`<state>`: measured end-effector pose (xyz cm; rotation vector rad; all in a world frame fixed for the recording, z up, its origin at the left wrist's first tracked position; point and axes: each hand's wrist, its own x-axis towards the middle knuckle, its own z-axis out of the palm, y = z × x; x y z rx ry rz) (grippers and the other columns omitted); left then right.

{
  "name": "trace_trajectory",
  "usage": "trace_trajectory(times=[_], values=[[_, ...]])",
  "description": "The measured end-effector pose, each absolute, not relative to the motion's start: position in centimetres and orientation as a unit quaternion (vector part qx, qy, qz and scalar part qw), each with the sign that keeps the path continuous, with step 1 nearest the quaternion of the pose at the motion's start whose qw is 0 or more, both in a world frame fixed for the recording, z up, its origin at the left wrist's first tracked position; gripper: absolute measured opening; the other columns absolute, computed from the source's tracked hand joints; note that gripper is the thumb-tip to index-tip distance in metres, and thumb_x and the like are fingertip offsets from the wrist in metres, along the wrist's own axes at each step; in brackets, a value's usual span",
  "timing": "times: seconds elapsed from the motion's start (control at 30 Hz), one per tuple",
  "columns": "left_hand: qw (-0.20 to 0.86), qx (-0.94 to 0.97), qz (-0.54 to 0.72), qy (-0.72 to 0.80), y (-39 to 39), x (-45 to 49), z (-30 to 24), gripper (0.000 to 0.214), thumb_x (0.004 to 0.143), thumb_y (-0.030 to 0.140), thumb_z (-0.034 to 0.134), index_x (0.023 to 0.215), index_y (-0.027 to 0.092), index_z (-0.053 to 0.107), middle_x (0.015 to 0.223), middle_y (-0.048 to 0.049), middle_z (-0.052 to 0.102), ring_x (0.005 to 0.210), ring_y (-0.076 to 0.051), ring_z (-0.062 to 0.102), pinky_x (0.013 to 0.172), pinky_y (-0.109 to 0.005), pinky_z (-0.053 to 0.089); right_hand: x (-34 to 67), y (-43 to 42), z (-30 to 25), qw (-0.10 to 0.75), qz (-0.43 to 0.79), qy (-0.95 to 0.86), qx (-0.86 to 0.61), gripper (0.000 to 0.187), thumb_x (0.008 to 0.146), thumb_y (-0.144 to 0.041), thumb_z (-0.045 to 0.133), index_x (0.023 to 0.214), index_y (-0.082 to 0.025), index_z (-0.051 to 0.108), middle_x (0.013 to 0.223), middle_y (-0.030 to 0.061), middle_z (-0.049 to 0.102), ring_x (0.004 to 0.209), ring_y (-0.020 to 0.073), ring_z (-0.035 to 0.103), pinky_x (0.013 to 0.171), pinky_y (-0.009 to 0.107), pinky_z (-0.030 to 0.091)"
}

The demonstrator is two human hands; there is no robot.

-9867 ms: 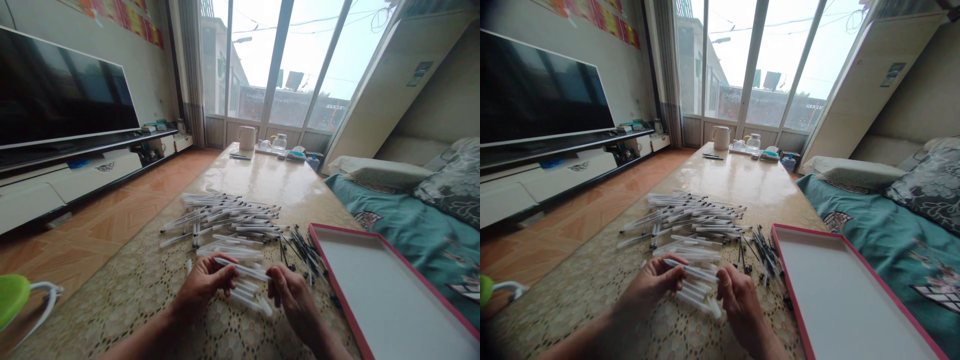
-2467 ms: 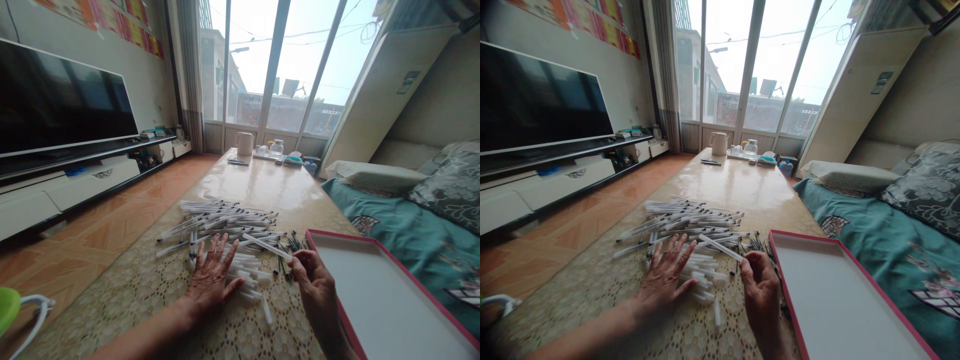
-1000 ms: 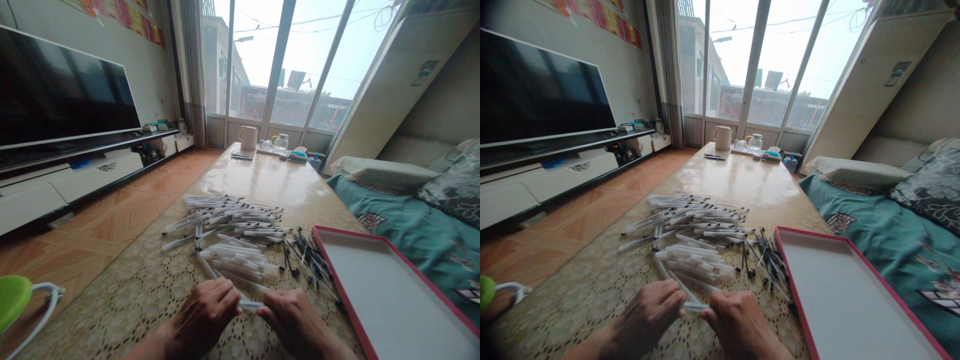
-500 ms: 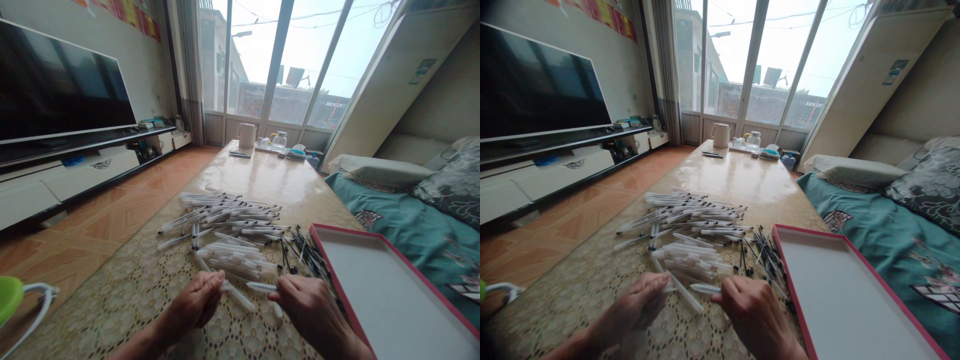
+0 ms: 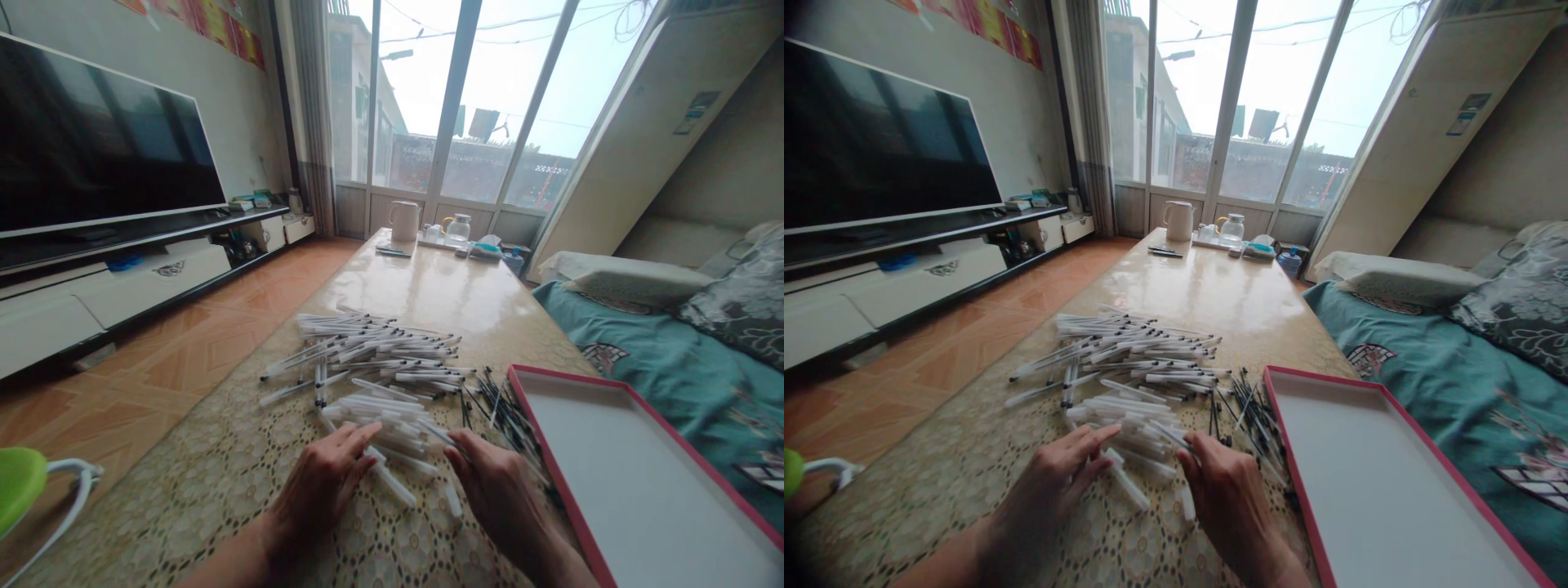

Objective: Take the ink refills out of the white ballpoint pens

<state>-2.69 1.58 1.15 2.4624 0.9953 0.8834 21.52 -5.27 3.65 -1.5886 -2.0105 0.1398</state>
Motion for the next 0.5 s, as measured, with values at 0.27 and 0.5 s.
trace_trajectory(times=[0.27,0.5], values=[[0.606,0.616,0.310,0.397,-0.2,-1.1,3.2,0.031,0.077,0.035,0.062,0.101,0.016,0.062,0.064,0.0006,0.061,0.047,-0.011,0.054,0.041,-0.020,0.041,19.2,-5.5,3.0,0.297,0.118,-0.778,-0.540,0.023,0.094,-0.026,0.034,0.081,-0.020,0.052,0.066,0.0004,0.059,0.056,0.0131,0.057,0.055,0.020,0.038],[0.781,0.376,0.325,0.378,-1.4,0.6,3.3,0.037,0.058,0.033,0.080,0.086,0.013,0.067,0.065,-0.0015,0.066,0.047,-0.007,0.053,0.039,-0.015,0.037,18.1,-5.6,3.0,0.286,0.125,-0.803,-0.508,0.023,0.092,-0.028,0.039,0.079,-0.020,0.056,0.067,0.0003,0.060,0.055,0.0121,0.055,0.053,0.021,0.035]])
